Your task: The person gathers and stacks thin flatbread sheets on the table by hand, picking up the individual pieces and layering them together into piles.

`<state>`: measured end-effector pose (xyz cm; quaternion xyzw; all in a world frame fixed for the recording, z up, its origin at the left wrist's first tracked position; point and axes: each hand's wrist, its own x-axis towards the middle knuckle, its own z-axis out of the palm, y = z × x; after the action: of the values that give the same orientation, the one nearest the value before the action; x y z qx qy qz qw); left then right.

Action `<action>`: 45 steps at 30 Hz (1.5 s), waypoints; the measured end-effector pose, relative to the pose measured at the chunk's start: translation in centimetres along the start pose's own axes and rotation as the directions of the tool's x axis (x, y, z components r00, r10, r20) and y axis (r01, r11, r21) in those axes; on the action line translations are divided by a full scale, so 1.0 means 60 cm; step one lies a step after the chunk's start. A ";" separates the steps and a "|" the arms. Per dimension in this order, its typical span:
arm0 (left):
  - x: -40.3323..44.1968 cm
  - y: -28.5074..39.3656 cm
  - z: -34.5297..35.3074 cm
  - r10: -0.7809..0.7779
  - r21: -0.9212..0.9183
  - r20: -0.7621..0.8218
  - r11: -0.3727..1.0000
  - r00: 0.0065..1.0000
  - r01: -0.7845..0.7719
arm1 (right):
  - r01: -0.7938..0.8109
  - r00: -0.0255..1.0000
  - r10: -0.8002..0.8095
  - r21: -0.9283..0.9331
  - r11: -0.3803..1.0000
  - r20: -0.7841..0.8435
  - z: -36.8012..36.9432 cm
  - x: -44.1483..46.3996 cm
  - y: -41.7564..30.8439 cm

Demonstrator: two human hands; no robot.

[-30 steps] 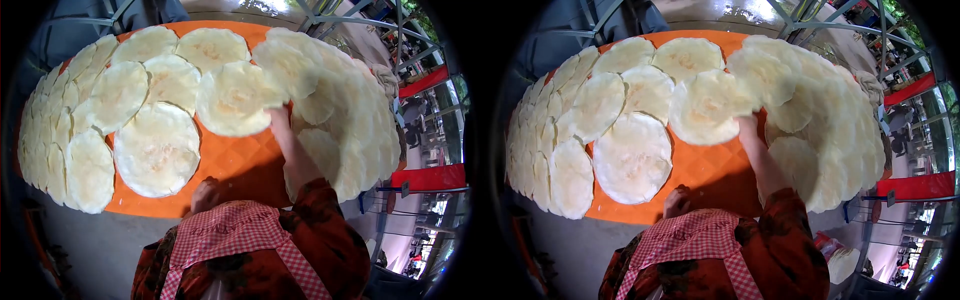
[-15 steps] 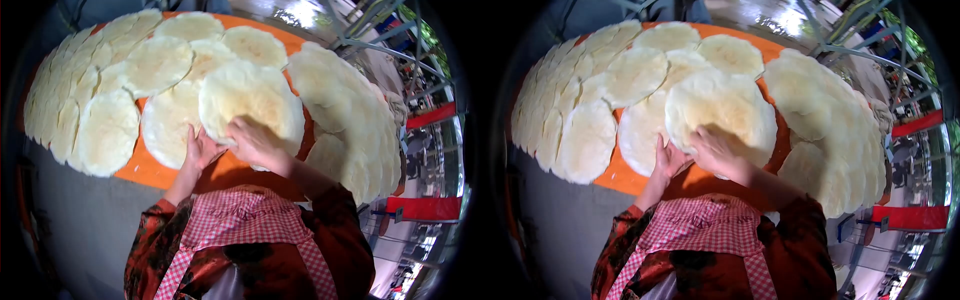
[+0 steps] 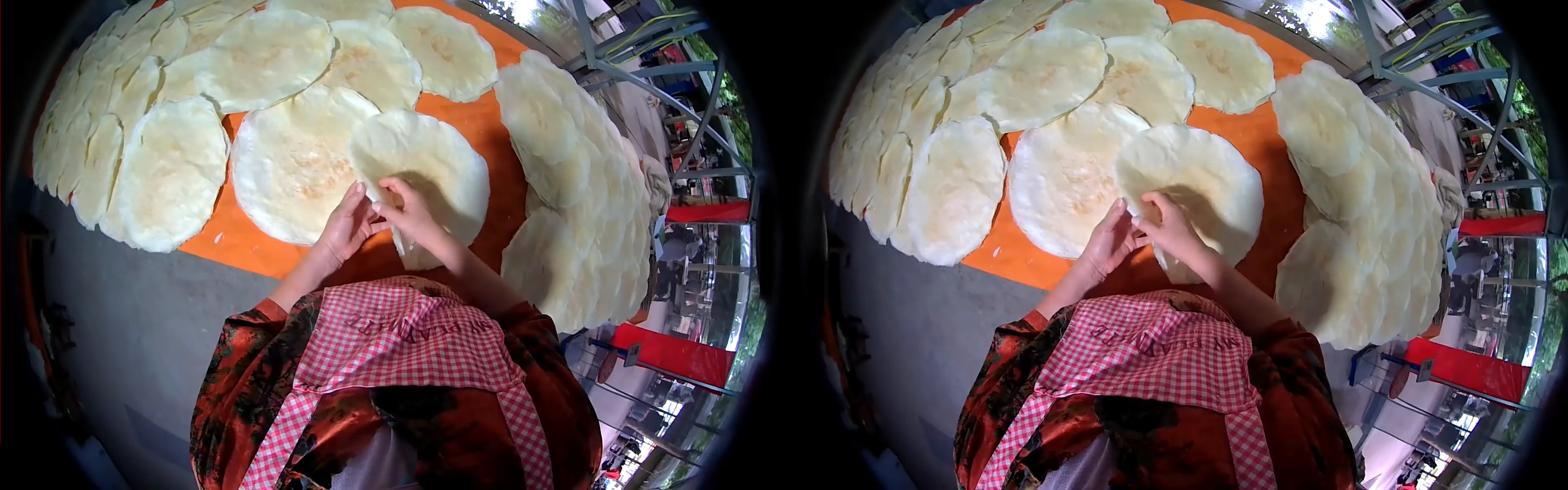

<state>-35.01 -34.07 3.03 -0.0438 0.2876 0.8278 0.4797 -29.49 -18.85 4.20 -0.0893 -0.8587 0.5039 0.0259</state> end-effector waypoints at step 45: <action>0.033 -0.068 0.028 0.331 0.545 -0.126 0.811 0.935 -0.214 | -0.034 0.999 0.017 -0.456 0.889 -0.042 -0.035 -0.036 0.007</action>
<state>-32.40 -30.13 1.95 0.0413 0.5550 0.7687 0.3152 -27.02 -17.23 4.95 -0.1133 -0.9513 0.2865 0.0136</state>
